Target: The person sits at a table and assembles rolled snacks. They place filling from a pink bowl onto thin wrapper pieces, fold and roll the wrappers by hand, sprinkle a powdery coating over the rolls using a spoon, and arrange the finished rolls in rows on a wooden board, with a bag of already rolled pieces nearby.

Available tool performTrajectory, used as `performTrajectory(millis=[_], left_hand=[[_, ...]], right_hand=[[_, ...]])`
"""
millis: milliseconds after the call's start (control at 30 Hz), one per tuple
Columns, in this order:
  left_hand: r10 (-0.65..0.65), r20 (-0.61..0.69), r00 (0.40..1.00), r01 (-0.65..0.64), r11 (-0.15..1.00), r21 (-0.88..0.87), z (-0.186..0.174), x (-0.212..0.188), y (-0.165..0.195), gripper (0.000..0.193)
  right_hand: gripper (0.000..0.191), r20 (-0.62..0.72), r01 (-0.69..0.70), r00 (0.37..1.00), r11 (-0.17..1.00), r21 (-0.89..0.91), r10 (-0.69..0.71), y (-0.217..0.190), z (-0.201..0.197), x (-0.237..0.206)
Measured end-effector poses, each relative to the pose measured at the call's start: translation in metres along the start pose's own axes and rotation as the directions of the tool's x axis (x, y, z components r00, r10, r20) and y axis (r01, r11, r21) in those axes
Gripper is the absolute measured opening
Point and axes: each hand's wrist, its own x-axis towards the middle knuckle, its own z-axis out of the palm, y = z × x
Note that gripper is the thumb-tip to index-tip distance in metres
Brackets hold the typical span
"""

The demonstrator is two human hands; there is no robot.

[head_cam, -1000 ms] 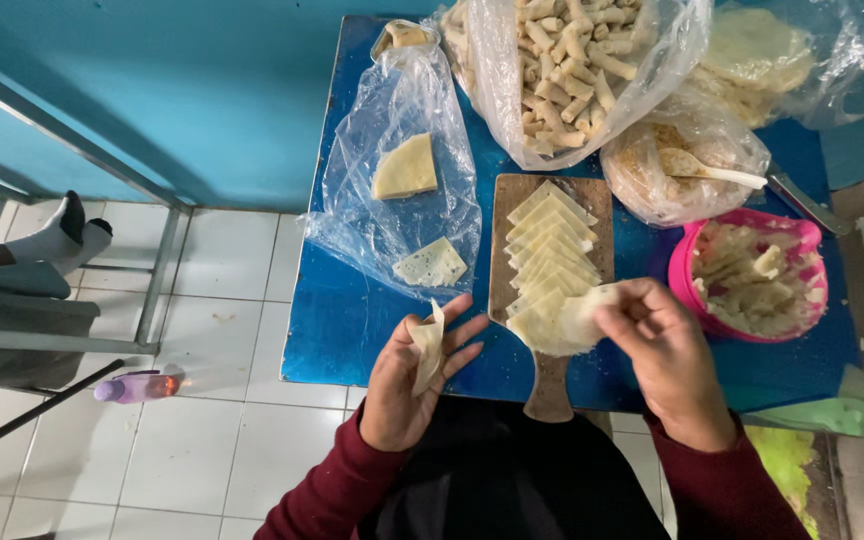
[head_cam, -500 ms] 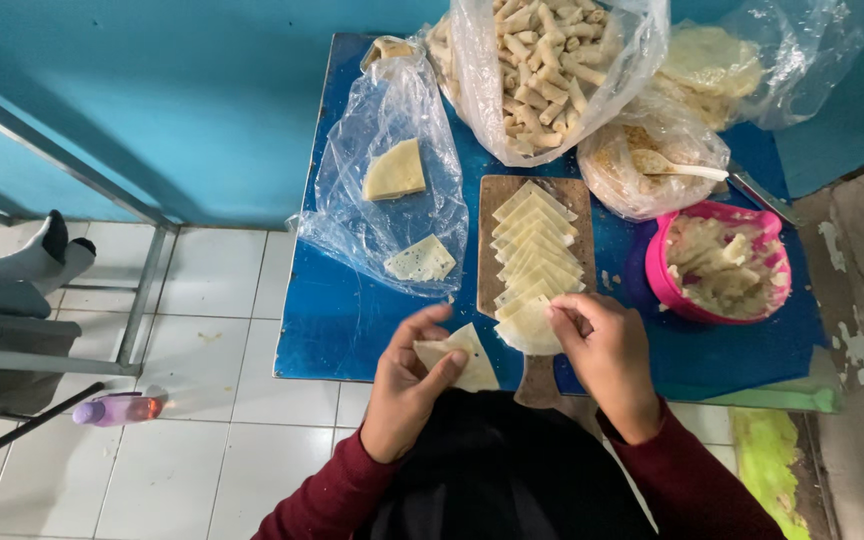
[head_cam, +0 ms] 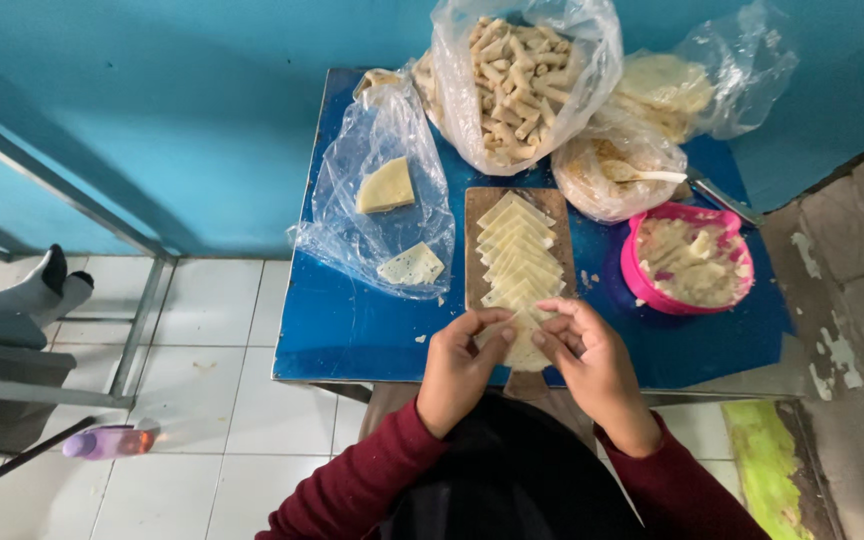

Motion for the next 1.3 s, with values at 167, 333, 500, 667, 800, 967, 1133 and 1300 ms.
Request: performTrajectory(millis=[167, 333, 500, 667, 800, 967, 1133, 1300], left_hand=[[0.308, -0.052, 0.950, -0.270, 0.892, 0.362, 0.002, 0.017, 0.006, 0.034], [0.341, -0.070, 0.938, -0.292, 0.881, 0.373, 0.007, 0.017, 0.008, 0.037], [0.331, -0.034, 0.943, -0.293, 0.876, 0.383, 0.003, 0.016, 0.006, 0.034], [0.343, -0.024, 0.939, -0.315, 0.887, 0.338, 0.000, 0.016, 0.004, 0.033], [0.355, -0.017, 0.935, -0.332, 0.889, 0.315, -0.002, 0.015, 0.003, 0.030], [0.393, -0.020, 0.919, -0.358, 0.857, 0.370, -0.002, 0.015, 0.007, 0.027], [0.482, -0.005, 0.876, -0.435, 0.796, 0.420, -0.006, 0.014, 0.011, 0.026], [0.402, -0.071, 0.913, -0.342, 0.849, 0.403, -0.007, 0.016, 0.009, 0.021]], right_hand=[[0.044, -0.131, 0.050, 0.987, 0.962, -0.268, -0.088, 0.009, 0.001, 0.008], [0.046, -0.149, 0.056, 0.981, 0.919, -0.391, -0.123, 0.003, 0.001, 0.012], [0.047, -0.138, 0.067, 0.981, 0.904, -0.422, -0.137, -0.004, -0.001, 0.013], [0.047, -0.134, 0.103, 0.975, 0.896, -0.432, -0.177, -0.002, -0.002, 0.012], [0.045, -0.160, 0.110, 0.968, 0.896, -0.430, -0.196, 0.001, -0.002, 0.012], [0.048, -0.140, 0.092, 0.975, 0.882, -0.463, -0.175, -0.002, 0.001, 0.014], [0.040, -0.170, 0.203, 0.911, 0.770, -0.605, -0.375, -0.017, -0.024, 0.008], [0.040, -0.116, 0.098, 0.842, 0.360, -0.928, -0.528, -0.029, -0.104, 0.004]])
